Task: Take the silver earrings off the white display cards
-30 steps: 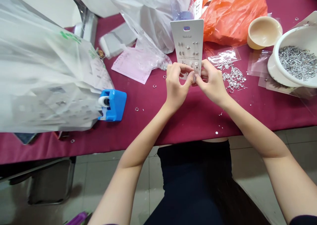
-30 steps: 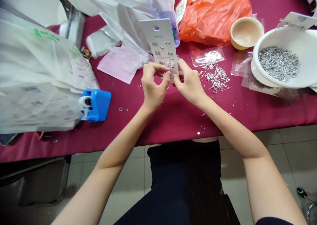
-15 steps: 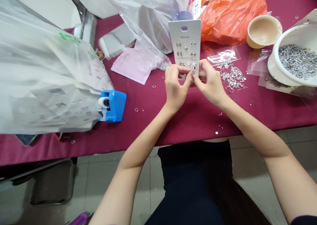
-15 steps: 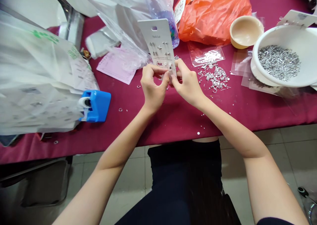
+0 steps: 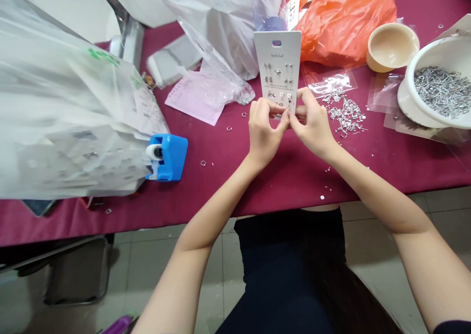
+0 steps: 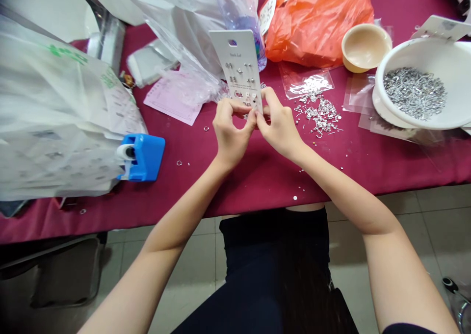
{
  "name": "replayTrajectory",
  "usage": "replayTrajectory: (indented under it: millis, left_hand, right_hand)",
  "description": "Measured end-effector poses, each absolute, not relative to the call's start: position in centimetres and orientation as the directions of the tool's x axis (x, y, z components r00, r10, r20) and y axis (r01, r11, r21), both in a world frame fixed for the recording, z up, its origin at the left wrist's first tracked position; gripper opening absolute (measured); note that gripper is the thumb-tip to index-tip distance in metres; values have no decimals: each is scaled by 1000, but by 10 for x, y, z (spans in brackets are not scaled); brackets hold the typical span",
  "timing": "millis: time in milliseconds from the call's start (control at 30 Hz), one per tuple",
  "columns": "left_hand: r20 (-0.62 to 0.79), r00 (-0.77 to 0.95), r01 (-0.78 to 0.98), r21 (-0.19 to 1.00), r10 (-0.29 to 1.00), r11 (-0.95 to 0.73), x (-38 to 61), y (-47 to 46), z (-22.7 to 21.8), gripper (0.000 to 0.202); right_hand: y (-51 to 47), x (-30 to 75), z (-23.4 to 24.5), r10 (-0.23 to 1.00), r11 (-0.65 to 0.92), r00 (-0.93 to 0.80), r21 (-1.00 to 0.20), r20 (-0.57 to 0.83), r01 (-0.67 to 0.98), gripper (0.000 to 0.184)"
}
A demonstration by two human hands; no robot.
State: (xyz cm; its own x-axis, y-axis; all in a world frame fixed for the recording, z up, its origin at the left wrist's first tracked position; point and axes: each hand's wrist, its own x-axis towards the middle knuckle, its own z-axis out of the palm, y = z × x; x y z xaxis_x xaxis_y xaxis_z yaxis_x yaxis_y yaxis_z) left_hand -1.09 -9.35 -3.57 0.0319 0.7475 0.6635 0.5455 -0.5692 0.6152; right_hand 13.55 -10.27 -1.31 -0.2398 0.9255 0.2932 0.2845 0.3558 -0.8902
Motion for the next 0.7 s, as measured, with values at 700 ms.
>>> replayTrajectory:
  millis: [700]
  left_hand:
    - [596, 22, 505, 686, 803, -523, -13, -97, -31, 21]
  right_hand:
    - [-105, 133, -8, 929, 337, -227, -920, 291, 200, 16]
